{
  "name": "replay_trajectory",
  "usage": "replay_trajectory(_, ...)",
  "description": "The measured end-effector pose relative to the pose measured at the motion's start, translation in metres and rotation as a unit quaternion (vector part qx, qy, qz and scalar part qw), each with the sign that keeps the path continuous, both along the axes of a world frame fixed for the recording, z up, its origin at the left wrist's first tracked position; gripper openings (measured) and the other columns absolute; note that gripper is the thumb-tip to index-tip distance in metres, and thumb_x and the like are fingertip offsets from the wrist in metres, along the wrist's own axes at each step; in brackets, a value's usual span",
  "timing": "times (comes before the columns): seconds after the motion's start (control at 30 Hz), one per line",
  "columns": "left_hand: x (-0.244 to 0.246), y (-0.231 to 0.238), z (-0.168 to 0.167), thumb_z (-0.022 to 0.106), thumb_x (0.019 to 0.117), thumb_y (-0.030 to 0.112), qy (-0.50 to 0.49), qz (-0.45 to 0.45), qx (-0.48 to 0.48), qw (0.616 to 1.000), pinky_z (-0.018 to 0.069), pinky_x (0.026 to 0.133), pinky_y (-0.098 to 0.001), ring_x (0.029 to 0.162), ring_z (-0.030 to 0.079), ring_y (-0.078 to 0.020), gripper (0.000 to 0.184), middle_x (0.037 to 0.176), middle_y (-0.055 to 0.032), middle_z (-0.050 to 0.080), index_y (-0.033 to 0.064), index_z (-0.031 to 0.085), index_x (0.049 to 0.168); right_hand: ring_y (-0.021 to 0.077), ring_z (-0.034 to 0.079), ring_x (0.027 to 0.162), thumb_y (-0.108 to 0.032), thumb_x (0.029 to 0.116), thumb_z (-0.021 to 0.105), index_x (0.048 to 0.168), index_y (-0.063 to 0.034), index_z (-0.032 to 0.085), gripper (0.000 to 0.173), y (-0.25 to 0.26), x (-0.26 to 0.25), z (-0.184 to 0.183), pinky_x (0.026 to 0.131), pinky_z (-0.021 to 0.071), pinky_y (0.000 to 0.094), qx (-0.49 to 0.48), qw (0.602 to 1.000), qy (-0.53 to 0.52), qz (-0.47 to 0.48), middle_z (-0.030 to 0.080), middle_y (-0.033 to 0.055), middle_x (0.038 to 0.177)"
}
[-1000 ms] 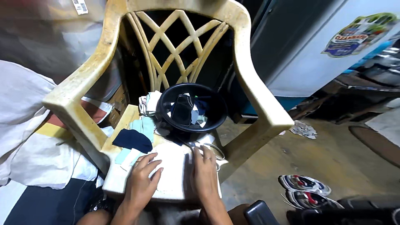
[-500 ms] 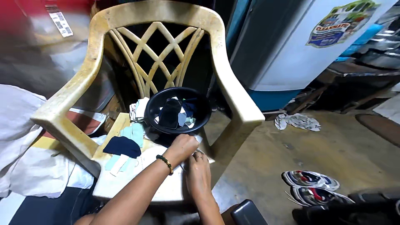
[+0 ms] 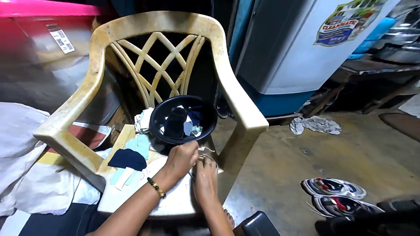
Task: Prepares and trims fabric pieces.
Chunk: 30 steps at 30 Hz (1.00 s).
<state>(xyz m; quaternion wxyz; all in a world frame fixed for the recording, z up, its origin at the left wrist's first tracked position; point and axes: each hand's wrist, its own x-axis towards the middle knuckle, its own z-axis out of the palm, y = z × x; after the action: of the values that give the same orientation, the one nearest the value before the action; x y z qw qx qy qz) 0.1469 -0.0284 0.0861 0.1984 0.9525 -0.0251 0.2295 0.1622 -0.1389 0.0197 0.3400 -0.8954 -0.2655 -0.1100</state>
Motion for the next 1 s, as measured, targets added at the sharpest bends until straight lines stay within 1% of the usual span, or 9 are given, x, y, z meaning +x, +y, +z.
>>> replay_trajectory(0.13, -0.039, 0.001, 0.029, 0.065, 0.0927, 0.006, 0.097, 0.068, -0.330, 0.937, 0.0461, 0.057, -0.0182, 0.060, 0.053, -0.0016, 0.007, 0.078, 0.0001, 0.063, 0.0004, 0.069, 0.096, 0.0492, 0.062, 0.111, 0.007, 0.0862, 0.066, 0.099, 0.0112, 0.071, 0.014, 0.001, 0.009, -0.001, 0.093, 0.0523, 0.0577, 0.026, 1.000, 0.012, 0.010, 0.065, 0.0324, 0.111)
replay_trajectory(0.27, -0.073, 0.005, 0.024, 0.059, 0.0930, -0.003, 0.077, 0.036, -0.527, 0.846, 0.0441, 0.055, -0.0153, 0.057, 0.051, 0.0010, 0.008, 0.072, 0.0066, 0.059, 0.0025, 0.064, 0.095, 0.0480, 0.063, 0.111, 0.008, 0.0872, 0.059, 0.104, 0.0102, 0.072, 0.021, -0.005, 0.005, 0.006, 0.094, 0.0515, 0.0581, 0.158, 0.985, -0.020, 0.064, 0.066, 0.0306, 0.113)
replay_trajectory(0.33, -0.089, 0.007, 0.020, 0.053, 0.0944, -0.001, 0.074, 0.009, -0.583, 0.809, 0.0502, 0.061, -0.0178, 0.064, 0.058, -0.0007, 0.013, 0.079, 0.0056, 0.064, 0.0037, 0.065, 0.098, 0.0297, 0.067, 0.110, -0.003, 0.0981, 0.047, 0.113, 0.0097, 0.071, 0.030, -0.008, -0.006, 0.018, 0.096, 0.0523, 0.0419, 0.282, 0.948, 0.039, 0.139, 0.070, 0.0231, 0.115)
replay_trajectory(0.4, -0.102, 0.007, 0.018, 0.050, 0.0943, 0.002, 0.068, -0.017, -0.622, 0.780, 0.0568, 0.071, -0.0226, 0.075, 0.065, -0.0037, 0.016, 0.086, 0.0044, 0.068, 0.0058, 0.065, 0.098, 0.0074, 0.065, 0.108, -0.018, 0.1045, 0.043, 0.127, 0.0096, 0.061, 0.040, -0.012, -0.016, 0.030, 0.095, 0.0531, 0.0246, 0.374, 0.863, 0.222, 0.258, 0.069, 0.0101, 0.119)
replay_trajectory(0.47, -0.113, 0.007, 0.017, 0.050, 0.0933, 0.001, 0.046, -0.023, -0.648, 0.760, 0.0581, 0.072, -0.0238, 0.075, 0.067, -0.0047, 0.014, 0.085, 0.0040, 0.068, 0.0080, 0.063, 0.095, 0.0027, 0.066, 0.098, -0.019, 0.0961, 0.058, 0.136, 0.0079, 0.049, 0.049, -0.013, -0.024, 0.036, 0.087, 0.0564, 0.0230, 0.414, 0.763, 0.361, 0.342, 0.067, 0.0017, 0.115)
replay_trajectory(0.57, -0.128, 0.008, 0.017, 0.055, 0.0923, -0.003, 0.006, 0.015, -0.641, 0.768, 0.0572, 0.068, -0.0227, 0.069, 0.065, -0.0046, 0.012, 0.079, 0.0039, 0.066, 0.0080, 0.060, 0.092, 0.0100, 0.073, 0.081, 0.011, 0.0744, 0.070, 0.137, 0.0054, 0.044, 0.069, -0.011, -0.035, 0.040, 0.075, 0.0628, 0.0271, 0.458, 0.689, 0.436, 0.353, 0.072, 0.0017, 0.096)
replay_trajectory(0.7, -0.146, 0.004, 0.013, 0.066, 0.0848, -0.010, -0.063, 0.074, -0.598, 0.796, 0.0573, 0.063, -0.0211, 0.063, 0.064, -0.0049, 0.017, 0.077, 0.0028, 0.067, 0.0059, 0.060, 0.089, 0.0057, 0.069, 0.067, 0.017, 0.0754, 0.066, 0.129, 0.0026, 0.049, 0.058, -0.008, -0.044, 0.043, 0.064, 0.0602, 0.0219, 0.477, 0.711, 0.408, 0.317, 0.072, -0.0036, 0.080)
replay_trajectory(0.83, -0.159, 0.004, 0.006, 0.071, 0.0776, -0.012, -0.114, 0.088, -0.576, 0.805, 0.0580, 0.066, -0.0210, 0.069, 0.066, -0.0058, 0.024, 0.083, 0.0001, 0.068, 0.0014, 0.064, 0.096, 0.0077, 0.071, 0.071, 0.015, 0.0778, 0.067, 0.124, 0.0029, 0.052, 0.050, -0.009, -0.047, 0.042, 0.068, 0.0609, 0.0230, 0.480, 0.712, 0.391, 0.333, 0.075, -0.0001, 0.083)
replay_trajectory(1.0, -0.171, 0.002, -0.001, 0.072, 0.0815, -0.007, -0.122, 0.084, -0.552, 0.820, 0.0573, 0.067, -0.0187, 0.070, 0.066, -0.0023, 0.013, 0.078, 0.0049, 0.070, 0.0042, 0.073, 0.088, 0.0060, 0.072, 0.068, 0.018, 0.0737, 0.069, 0.115, -0.0007, 0.058, 0.047, -0.011, -0.054, 0.045, 0.064, 0.0606, 0.0207, 0.496, 0.728, 0.357, 0.310, 0.076, -0.0013, 0.079)
